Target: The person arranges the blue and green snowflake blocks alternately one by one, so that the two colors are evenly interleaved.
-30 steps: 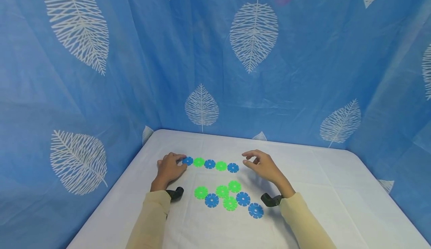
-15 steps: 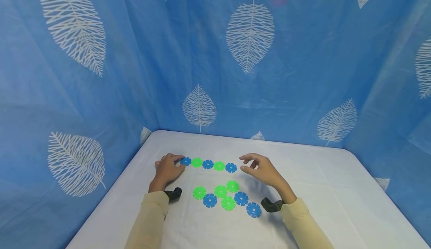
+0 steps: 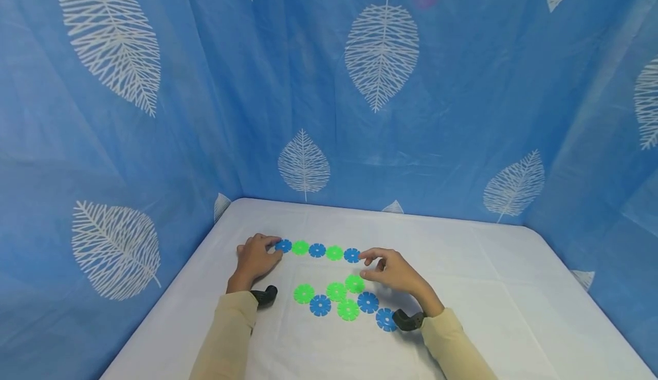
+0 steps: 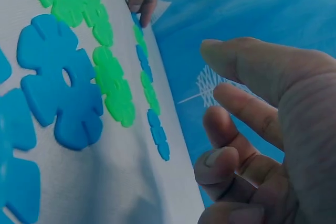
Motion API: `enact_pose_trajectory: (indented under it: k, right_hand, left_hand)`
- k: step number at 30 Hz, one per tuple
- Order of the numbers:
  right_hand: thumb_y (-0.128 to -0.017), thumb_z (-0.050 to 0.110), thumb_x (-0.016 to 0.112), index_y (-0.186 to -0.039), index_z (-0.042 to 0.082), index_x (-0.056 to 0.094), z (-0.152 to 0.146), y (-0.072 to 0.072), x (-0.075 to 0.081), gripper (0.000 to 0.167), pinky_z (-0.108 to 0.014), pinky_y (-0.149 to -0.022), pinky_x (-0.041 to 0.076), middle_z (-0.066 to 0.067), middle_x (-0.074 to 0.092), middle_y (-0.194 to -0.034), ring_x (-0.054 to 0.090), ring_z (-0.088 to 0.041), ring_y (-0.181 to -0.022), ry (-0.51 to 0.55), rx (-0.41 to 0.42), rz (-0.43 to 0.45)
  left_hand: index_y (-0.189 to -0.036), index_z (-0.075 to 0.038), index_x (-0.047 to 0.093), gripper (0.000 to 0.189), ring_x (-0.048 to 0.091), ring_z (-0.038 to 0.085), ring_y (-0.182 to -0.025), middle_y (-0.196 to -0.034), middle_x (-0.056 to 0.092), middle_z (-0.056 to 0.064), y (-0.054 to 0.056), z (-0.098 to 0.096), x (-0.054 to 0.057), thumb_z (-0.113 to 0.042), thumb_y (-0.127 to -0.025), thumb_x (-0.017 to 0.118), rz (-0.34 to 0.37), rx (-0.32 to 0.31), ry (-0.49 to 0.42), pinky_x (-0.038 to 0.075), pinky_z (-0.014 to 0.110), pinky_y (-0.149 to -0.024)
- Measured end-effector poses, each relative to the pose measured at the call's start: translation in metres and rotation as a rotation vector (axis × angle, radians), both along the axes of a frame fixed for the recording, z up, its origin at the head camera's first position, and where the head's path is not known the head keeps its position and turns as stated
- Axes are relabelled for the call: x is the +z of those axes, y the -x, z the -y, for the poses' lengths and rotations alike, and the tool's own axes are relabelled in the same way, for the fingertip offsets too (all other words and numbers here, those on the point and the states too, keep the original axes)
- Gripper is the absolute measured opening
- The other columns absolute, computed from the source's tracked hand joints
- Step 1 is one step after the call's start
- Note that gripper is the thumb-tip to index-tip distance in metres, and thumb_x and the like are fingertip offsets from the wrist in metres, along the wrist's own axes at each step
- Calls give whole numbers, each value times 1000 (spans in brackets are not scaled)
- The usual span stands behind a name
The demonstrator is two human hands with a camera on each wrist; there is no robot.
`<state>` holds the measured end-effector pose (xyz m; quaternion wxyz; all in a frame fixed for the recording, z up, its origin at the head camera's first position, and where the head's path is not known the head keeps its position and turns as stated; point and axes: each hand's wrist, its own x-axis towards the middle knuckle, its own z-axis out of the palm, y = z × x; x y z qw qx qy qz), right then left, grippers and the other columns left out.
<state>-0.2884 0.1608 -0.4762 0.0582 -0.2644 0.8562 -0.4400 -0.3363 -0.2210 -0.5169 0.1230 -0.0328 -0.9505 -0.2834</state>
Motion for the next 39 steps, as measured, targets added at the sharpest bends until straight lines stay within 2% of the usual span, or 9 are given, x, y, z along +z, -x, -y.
enact_pose_trajectory:
  k: [6, 14, 19, 31, 39]
  right_hand:
    - [-93, 29, 72, -130, 9, 65, 0, 3, -10, 43, -24, -55, 43, -11, 63, -108, 45, -4, -58, -12, 51, 32]
    - [-90, 32, 74, -126, 13, 67, 6, 2, -20, 41, -28, -68, 48, -5, 64, -106, 53, -8, -69, -62, 77, 4]
    - [-88, 36, 76, -124, 19, 68, 8, -1, -22, 41, -28, -69, 49, 2, 64, -105, 56, -10, -77, -110, 51, -12]
    - [-82, 40, 81, -116, 24, 71, 12, -5, -24, 39, -31, -75, 47, 8, 64, -100, 56, -12, -87, -160, -6, -59]
    - [-79, 44, 83, -111, 28, 72, 15, -6, -25, 38, -32, -78, 47, 14, 63, -96, 56, -6, -87, -243, -37, -126]
  left_hand:
    - [-123, -24, 72, 40, 58, 29, -109, -118, 65, 8, -2, -1, 2, -35, -85, 68, 2, -5, -2, 30, 47, -84]
    - [-123, -24, 72, 41, 58, 29, -109, -119, 65, 9, -4, -1, 2, -36, -84, 69, -2, -1, -3, 30, 48, -84]
    - [-124, -23, 72, 41, 57, 29, -110, -119, 65, 9, -6, -2, 2, -36, -85, 69, 1, 1, -3, 30, 48, -84]
    - [-122, -24, 73, 40, 58, 28, -108, -116, 65, 8, -6, -2, 3, -35, -84, 70, -11, 0, -14, 30, 47, -84]
    - [-121, -24, 74, 39, 58, 29, -108, -115, 66, 8, -7, -3, 2, -35, -83, 70, -17, 3, -18, 30, 47, -84]
